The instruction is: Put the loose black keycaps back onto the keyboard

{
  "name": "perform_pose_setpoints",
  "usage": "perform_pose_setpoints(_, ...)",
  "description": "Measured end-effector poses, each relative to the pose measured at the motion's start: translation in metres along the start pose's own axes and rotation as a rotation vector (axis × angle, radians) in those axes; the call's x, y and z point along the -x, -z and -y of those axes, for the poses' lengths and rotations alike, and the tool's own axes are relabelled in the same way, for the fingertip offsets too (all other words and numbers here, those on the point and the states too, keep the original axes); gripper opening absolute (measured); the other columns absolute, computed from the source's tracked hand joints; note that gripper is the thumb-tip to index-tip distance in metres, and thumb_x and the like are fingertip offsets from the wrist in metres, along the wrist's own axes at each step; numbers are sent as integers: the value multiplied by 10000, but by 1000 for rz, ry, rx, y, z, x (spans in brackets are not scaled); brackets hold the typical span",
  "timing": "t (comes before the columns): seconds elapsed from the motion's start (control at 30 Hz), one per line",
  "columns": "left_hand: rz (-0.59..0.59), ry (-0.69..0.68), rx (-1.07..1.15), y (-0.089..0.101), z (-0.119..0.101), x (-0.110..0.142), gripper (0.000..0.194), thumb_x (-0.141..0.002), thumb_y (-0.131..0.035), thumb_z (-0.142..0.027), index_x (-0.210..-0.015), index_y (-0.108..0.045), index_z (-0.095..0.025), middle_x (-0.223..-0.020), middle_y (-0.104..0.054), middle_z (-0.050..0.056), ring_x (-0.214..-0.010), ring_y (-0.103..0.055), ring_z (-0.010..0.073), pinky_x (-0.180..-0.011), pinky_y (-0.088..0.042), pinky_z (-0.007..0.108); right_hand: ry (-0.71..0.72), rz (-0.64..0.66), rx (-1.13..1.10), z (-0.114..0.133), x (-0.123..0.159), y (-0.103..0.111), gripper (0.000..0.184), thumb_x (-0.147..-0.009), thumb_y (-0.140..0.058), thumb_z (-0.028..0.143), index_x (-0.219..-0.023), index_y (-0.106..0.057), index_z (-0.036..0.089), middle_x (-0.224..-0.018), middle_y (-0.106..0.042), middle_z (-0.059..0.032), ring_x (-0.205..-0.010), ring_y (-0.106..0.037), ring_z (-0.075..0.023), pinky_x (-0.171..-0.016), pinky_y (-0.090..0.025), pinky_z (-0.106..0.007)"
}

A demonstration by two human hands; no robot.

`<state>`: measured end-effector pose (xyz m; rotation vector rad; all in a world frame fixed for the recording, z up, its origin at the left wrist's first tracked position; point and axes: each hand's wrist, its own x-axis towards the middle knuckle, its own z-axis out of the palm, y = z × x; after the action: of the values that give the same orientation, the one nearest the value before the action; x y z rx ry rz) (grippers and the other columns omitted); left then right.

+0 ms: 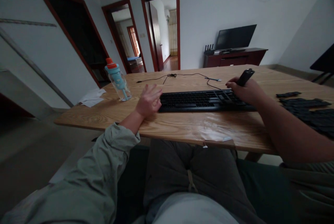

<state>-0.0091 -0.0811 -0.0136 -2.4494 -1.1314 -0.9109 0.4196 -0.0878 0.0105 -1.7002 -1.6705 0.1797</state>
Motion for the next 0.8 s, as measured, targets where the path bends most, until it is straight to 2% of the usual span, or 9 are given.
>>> perform_pose_setpoints(0.07,-162,49,-23,12,0,-3,476,-848,-548,-202,-1308,-673,-206,-1403,-634,74,-1456,-395,299,-1226,-219,599,4,-53,-12,2,1,3,280,-890,-533,349,-1002,-713,166,-988,-715,-132,-901,-613,-254,-856,-446,-362)
perform_pose_setpoints(0.1,-164,53,-10,15,-1,-3,469,-858,-534,-204,-1305,-674,-208,-1391,-641,73,-1431,-427,288,-1214,-264,578,3,-73,-14,3,1,4,276,-887,-535,338,-1003,-713,162,-983,-712,-132,-900,-611,-253,-853,-445,-362)
perform_pose_setpoints(0.2,65,-3,37,12,-2,-2,425,-863,-530,-219,-1244,-712,-169,-1278,-702,100,-1270,-567,264,-1132,-413,481,4,-70,-12,4,1,6,281,-884,-536,336,-1002,-711,150,-968,-706,-137,-901,-612,-258,-838,-444,-364)
perform_pose_setpoints(0.3,236,19,-7,0,-2,3,415,-862,-545,-243,-1216,-728,-128,-1239,-711,132,-1167,-603,259,-1073,-459,448,14,-31,-6,2,0,3,298,-871,-542,353,-1004,-714,149,-959,-710,-136,-906,-621,-262,-823,-449,-365)
perform_pose_setpoints(0.47,354,27,-102,-4,-5,4,418,-923,-505,-296,-1264,-708,-165,-1293,-699,90,-1215,-559,260,-1097,-404,466,44,-37,-32,3,2,-1,299,-835,-570,348,-992,-724,145,-943,-726,-131,-865,-638,-252,-802,-453,-357)
perform_pose_setpoints(0.6,353,18,-170,2,-12,5,442,-972,-462,-401,-1266,-708,-180,-1312,-691,95,-1310,-494,318,-1104,-351,531,69,-99,-36,7,5,0,328,-842,-574,383,-1015,-718,145,-947,-732,-137,-850,-643,-253,-783,-458,-349)
perform_pose_setpoints(0.7,366,-17,-126,3,-15,6,471,-988,-436,-421,-1331,-665,-193,-1395,-641,87,-1362,-467,311,-1114,-340,514,88,-58,12,6,6,-5,395,-842,-595,465,-1073,-698,162,-907,-733,-114,-794,-645,-249,-705,-457,-329)
perform_pose_setpoints(0.8,426,0,-102,1,-15,3,457,-988,-428,-432,-1304,-681,-221,-1387,-650,59,-1405,-436,313,-1126,-324,522,81,12,69,2,3,-15,453,-838,-611,526,-1136,-674,191,-873,-735,-82,-707,-638,-225,-631,-440,-303)
